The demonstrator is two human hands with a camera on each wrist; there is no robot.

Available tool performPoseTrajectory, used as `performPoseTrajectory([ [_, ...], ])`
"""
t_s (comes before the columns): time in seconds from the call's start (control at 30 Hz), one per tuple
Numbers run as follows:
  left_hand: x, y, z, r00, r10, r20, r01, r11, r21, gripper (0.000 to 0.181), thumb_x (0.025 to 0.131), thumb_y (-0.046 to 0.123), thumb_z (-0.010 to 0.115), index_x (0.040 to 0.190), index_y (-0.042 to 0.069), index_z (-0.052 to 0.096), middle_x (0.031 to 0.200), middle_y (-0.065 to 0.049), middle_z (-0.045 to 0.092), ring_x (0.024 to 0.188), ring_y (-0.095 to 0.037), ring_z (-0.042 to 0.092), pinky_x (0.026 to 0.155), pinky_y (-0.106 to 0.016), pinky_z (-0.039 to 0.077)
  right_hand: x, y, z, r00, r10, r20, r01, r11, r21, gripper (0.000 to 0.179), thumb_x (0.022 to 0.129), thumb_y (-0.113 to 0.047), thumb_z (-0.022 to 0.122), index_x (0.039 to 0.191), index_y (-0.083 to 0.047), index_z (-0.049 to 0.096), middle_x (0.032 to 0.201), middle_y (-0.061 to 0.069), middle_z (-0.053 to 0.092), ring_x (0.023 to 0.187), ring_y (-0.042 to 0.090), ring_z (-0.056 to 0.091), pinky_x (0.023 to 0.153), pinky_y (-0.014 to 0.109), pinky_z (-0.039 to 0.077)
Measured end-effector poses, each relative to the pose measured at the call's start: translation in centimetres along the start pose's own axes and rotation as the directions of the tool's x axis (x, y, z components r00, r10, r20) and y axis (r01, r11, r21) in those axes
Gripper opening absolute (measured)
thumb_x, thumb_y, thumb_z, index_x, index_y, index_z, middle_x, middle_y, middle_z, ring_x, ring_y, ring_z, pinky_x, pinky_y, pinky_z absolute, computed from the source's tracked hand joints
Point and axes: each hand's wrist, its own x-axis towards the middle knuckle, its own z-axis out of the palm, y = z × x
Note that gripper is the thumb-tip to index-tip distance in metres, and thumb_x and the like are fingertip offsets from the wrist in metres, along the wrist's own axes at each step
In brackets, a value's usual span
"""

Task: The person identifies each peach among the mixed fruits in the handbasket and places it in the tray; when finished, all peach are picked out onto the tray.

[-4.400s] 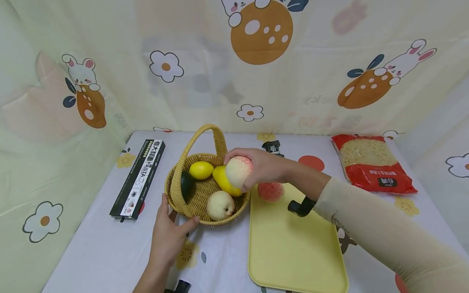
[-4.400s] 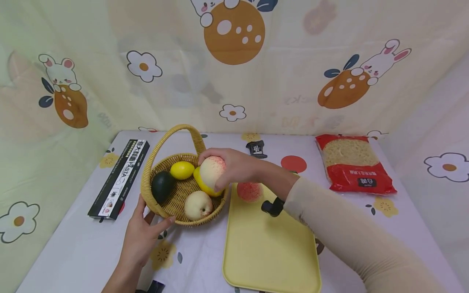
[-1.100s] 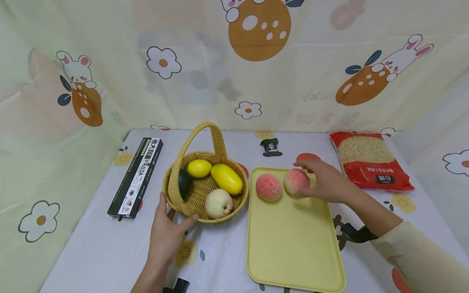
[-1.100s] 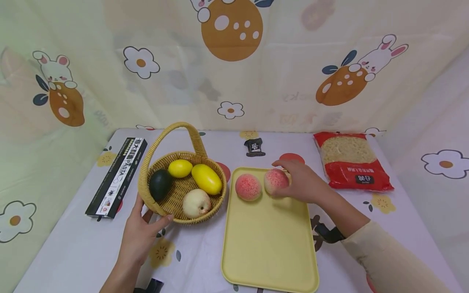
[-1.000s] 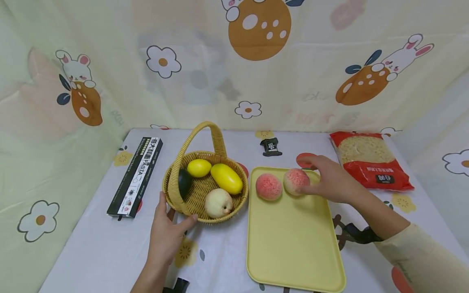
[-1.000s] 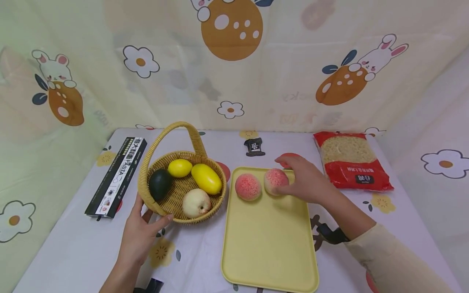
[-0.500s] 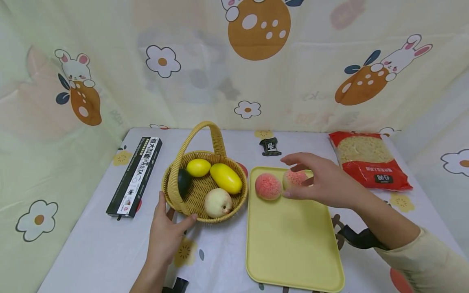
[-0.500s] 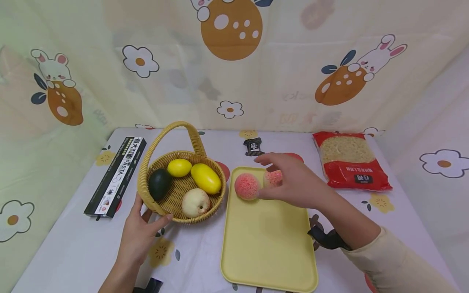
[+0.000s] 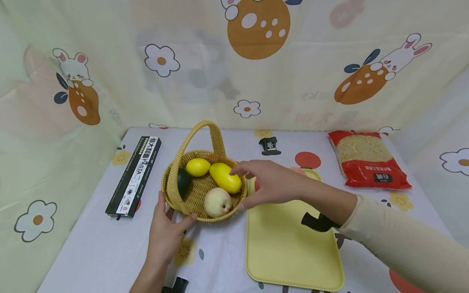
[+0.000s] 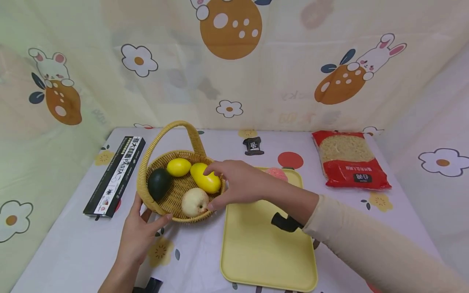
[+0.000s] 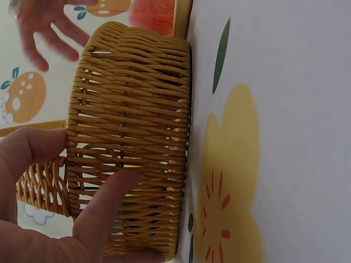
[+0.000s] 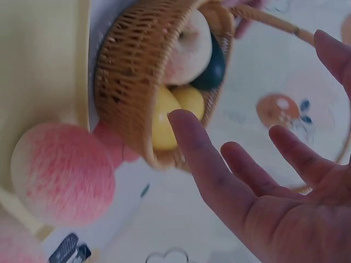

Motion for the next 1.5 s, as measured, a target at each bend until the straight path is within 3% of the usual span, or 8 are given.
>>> performPoseTrajectory([
  [0.17, 0.0, 0.2, 0.0, 1.0, 0.002, -0.001, -0.002, 1.0, 0.013, 0.122, 0.088, 0.006, 0.083, 0.17, 0.012, -0.007, 0.178, -0.012, -0.006, 0.161, -0.045, 0.02, 0.128, -0.051, 0.032, 2.3, -0.9, 1.2, 0.997, -0.006, 0.071, 0.008, 0.999, -0.031, 0.076, 0.082, -0.042, 0.089, 0.145, -0.013, 0.059, 0.144, 0.01, 0.064, 0.134, 0.034, 0.06, 0.112, 0.051, 0.052],
  [0.33, 0.0, 0.2, -0.1, 1.0, 0.012, -0.001, -0.012, 1.0, 0.018, 0.122, 0.088, 0.006, 0.084, 0.17, 0.011, -0.006, 0.178, -0.013, -0.005, 0.161, -0.046, 0.021, 0.128, -0.052, 0.032, 4.5, -1.6, 2.2, 0.993, -0.013, 0.119, 0.021, 0.997, -0.072, 0.075, 0.08, -0.039, 0.088, 0.145, -0.016, 0.06, 0.143, 0.008, 0.065, 0.128, 0.027, 0.06, 0.109, 0.046, 0.052],
  [0.6, 0.1, 0.2, -0.1, 1.0, 0.024, 0.006, -0.024, 1.0, 0.019, 0.122, 0.088, 0.008, 0.084, 0.17, 0.013, -0.006, 0.178, -0.012, -0.004, 0.161, -0.046, 0.022, 0.127, -0.051, 0.033, 6.6, -2.7, 3.0, 0.987, -0.013, 0.163, 0.032, 0.993, -0.114, 0.076, 0.081, -0.037, 0.088, 0.147, -0.015, 0.059, 0.145, 0.007, 0.065, 0.127, 0.025, 0.06, 0.108, 0.042, 0.05],
  [0.8, 0.1, 0.2, -0.2, 1.0, 0.027, 0.005, -0.027, 1.0, 0.011, 0.122, 0.088, 0.008, 0.085, 0.171, 0.013, -0.005, 0.178, -0.011, -0.005, 0.161, -0.046, 0.022, 0.128, -0.051, 0.032, 7.4, -2.4, 4.2, 0.979, 0.004, 0.202, 0.013, 0.996, -0.086, 0.072, 0.079, -0.036, 0.091, 0.142, -0.014, 0.063, 0.133, 0.004, 0.069, 0.113, 0.022, 0.06, 0.099, 0.035, 0.052],
  [1.1, 0.0, 0.1, -0.1, 1.0, 0.008, 0.005, -0.008, 0.999, 0.035, 0.123, 0.087, 0.008, 0.084, 0.17, 0.01, -0.006, 0.178, -0.013, -0.003, 0.161, -0.046, 0.02, 0.129, -0.052, 0.03, 7.9, -2.0, 5.5, 0.978, 0.022, 0.206, -0.026, 1.0, 0.017, 0.067, 0.078, -0.038, 0.089, 0.138, -0.017, 0.067, 0.126, 0.0, 0.069, 0.106, 0.016, 0.06, 0.089, 0.028, 0.053],
  [1.37, 0.1, 0.0, -0.1, 1.0, 0.004, 0.001, -0.004, 0.999, 0.034, 0.122, 0.088, 0.009, 0.084, 0.17, 0.01, -0.006, 0.178, -0.013, -0.003, 0.161, -0.047, 0.02, 0.129, -0.052, 0.03, 8.9, -1.9, 5.9, 0.982, 0.037, 0.188, -0.036, 0.999, -0.007, 0.071, 0.076, -0.038, 0.091, 0.14, -0.018, 0.066, 0.138, 0.003, 0.067, 0.114, 0.016, 0.059, 0.096, 0.029, 0.053],
  [1.5, 0.2, 0.1, -0.1, 1.0, 0.011, -0.001, -0.011, 0.999, 0.039, 0.123, 0.088, 0.009, 0.085, 0.17, 0.009, -0.006, 0.178, -0.013, -0.002, 0.161, -0.046, 0.021, 0.129, -0.052, 0.029, 9.2, -1.9, 6.0, 0.982, 0.038, 0.187, -0.041, 0.999, 0.014, 0.072, 0.076, -0.038, 0.091, 0.14, -0.018, 0.065, 0.138, 0.001, 0.067, 0.11, 0.014, 0.06, 0.095, 0.028, 0.053],
])
